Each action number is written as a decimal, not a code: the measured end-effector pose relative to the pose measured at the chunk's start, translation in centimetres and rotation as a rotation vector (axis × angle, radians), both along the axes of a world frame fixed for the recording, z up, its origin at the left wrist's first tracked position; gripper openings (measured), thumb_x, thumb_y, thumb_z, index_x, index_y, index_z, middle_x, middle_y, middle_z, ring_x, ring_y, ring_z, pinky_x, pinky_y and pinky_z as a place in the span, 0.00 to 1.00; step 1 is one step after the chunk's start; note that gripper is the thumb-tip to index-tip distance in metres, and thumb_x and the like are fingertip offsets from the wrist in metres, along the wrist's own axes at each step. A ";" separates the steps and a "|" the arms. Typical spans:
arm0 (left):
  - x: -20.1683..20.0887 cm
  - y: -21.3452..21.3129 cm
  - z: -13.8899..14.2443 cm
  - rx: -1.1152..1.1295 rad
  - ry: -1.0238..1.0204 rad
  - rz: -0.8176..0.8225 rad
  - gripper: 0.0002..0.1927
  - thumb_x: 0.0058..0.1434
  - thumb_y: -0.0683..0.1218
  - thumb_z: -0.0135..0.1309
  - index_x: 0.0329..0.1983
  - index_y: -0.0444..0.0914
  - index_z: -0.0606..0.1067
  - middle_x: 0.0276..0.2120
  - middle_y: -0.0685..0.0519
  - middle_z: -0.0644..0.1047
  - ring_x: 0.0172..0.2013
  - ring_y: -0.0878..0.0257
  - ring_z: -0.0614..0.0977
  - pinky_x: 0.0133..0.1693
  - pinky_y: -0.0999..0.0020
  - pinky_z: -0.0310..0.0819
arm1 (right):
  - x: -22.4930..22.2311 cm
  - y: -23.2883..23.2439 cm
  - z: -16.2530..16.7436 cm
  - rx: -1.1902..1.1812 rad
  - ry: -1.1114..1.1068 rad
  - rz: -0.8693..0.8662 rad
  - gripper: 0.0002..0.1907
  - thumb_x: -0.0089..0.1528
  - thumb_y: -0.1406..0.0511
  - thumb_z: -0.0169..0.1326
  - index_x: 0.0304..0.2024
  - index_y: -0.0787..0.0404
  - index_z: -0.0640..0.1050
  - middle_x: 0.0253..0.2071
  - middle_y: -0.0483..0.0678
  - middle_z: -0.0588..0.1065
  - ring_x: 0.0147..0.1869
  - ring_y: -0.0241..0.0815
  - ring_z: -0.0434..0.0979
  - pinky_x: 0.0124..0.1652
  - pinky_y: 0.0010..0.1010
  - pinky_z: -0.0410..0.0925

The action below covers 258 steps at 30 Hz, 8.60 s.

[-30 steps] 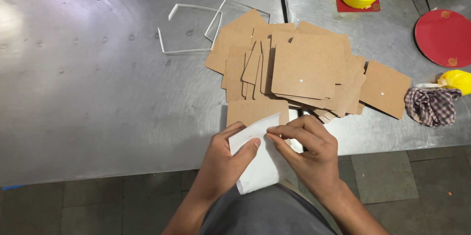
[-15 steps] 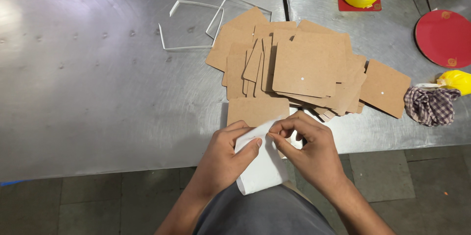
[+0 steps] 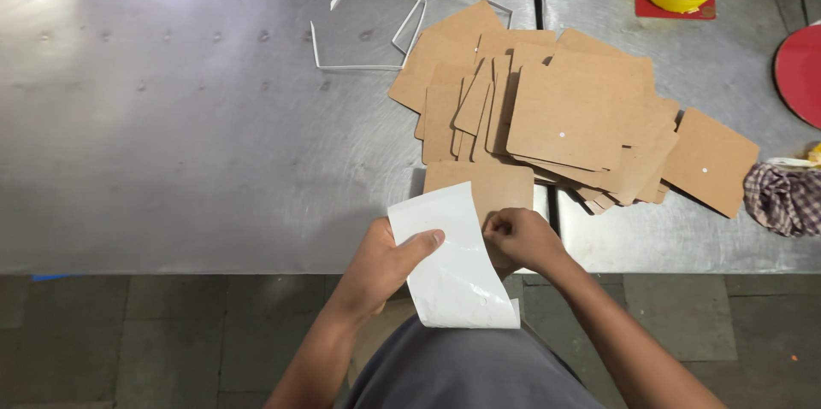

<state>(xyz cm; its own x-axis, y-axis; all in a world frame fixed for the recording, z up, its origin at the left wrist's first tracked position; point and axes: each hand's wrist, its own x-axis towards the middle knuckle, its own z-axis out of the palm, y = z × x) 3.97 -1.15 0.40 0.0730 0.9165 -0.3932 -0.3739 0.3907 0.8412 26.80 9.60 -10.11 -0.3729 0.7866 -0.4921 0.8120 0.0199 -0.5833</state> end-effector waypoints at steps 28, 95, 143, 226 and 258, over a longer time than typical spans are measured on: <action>-6.8 -1.1 1.3 -0.032 0.177 0.505 0.20 0.60 0.41 0.56 0.54 0.27 0.74 0.45 0.44 0.81 0.41 0.59 0.85 0.43 0.62 0.80 | 1.7 -6.4 6.1 0.744 0.231 0.364 0.32 0.53 0.78 0.53 0.60 0.54 0.76 0.61 0.46 0.77 0.63 0.45 0.77 0.59 0.40 0.69; -3.6 -0.7 -0.8 -0.144 0.378 0.256 0.17 0.59 0.45 0.55 0.39 0.24 0.81 0.30 0.46 0.84 0.29 0.64 0.83 0.30 0.65 0.77 | -1.4 1.9 -0.9 0.052 -0.088 0.074 0.09 0.53 0.59 0.64 0.30 0.56 0.85 0.35 0.48 0.81 0.41 0.46 0.81 0.42 0.36 0.73; -1.4 -1.0 0.2 -0.117 0.093 0.179 0.18 0.59 0.43 0.54 0.50 0.29 0.77 0.38 0.49 0.83 0.37 0.64 0.83 0.37 0.65 0.79 | 2.4 -1.1 6.2 0.487 0.494 -0.167 0.19 0.62 0.64 0.58 0.56 0.60 0.79 0.59 0.50 0.77 0.63 0.48 0.75 0.56 0.38 0.67; -7.2 -2.5 0.1 -0.048 0.213 0.531 0.19 0.59 0.42 0.53 0.51 0.27 0.75 0.41 0.45 0.82 0.40 0.58 0.85 0.39 0.62 0.79 | 0.7 -4.6 7.4 0.745 0.317 0.269 0.24 0.58 0.75 0.55 0.54 0.51 0.80 0.50 0.43 0.82 0.51 0.43 0.83 0.50 0.34 0.74; 2.3 1.8 3.7 0.060 0.127 -0.105 0.17 0.66 0.45 0.54 0.54 0.30 0.77 0.39 0.53 0.83 0.38 0.70 0.82 0.41 0.70 0.78 | -0.2 -4.2 12.0 -0.195 0.984 -0.479 0.32 0.62 0.73 0.56 0.70 0.61 0.69 0.39 0.48 0.80 0.43 0.35 0.78 0.45 0.29 0.71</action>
<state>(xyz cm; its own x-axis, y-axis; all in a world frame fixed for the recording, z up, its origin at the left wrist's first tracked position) 6.26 0.70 4.11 0.1229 0.9285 -0.3504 -0.2229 0.3699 0.9019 26.62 5.43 1.89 -0.3472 0.8951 -0.2796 -0.1081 -0.3344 -0.9362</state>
